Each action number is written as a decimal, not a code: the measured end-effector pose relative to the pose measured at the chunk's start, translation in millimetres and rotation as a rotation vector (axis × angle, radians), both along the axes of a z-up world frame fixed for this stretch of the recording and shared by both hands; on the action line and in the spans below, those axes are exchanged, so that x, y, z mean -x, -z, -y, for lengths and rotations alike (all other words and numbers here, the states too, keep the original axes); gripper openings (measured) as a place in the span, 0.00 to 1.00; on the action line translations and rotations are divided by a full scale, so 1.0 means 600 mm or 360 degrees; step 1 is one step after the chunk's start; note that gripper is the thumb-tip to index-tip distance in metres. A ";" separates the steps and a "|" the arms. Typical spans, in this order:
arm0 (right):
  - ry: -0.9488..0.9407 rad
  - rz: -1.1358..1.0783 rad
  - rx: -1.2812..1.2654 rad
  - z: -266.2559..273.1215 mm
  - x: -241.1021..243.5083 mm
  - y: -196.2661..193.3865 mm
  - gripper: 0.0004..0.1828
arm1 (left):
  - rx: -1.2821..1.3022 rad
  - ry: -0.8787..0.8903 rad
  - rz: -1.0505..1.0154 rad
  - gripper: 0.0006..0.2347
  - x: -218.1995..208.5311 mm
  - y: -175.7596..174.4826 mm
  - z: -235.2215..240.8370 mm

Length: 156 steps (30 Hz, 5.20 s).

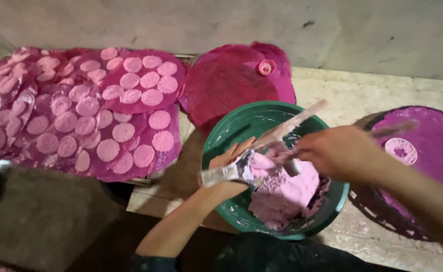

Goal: The person scoops pink paste from a green bucket and uses a manual press to form circular pink pads on a pink mat. The person repeatedly fills the press, compresses the paste, and removes the formed pads, placing them on the mat.

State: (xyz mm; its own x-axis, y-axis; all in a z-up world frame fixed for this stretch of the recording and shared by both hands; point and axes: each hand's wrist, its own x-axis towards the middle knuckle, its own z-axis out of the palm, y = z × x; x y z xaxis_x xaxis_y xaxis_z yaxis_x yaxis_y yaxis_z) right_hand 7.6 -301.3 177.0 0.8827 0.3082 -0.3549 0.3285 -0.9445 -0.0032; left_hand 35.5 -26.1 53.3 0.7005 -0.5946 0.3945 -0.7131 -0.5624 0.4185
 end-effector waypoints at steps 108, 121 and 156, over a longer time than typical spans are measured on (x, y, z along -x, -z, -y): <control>-0.0185 0.0722 -0.1621 0.021 0.082 0.157 0.38 | 0.1757 -0.0040 -0.2365 0.18 0.018 0.153 0.021; -0.0656 0.0942 -0.1754 0.039 0.199 0.036 0.23 | 0.0747 0.0811 -0.1597 0.23 0.133 -0.046 0.015; 0.1356 -0.1117 -0.1197 0.818 0.157 0.215 0.48 | 0.3014 0.1436 -0.2207 0.10 -0.097 0.071 0.845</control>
State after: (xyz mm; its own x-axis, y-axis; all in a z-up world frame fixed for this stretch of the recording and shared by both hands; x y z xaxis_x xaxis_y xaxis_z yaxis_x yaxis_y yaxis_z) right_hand -86.4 -792.0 48.0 0.5977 0.0755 -0.7982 -0.6446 -0.5466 -0.5344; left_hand 93.4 -532.9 10.4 0.7942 -0.4867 0.3639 0.4899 0.8671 0.0904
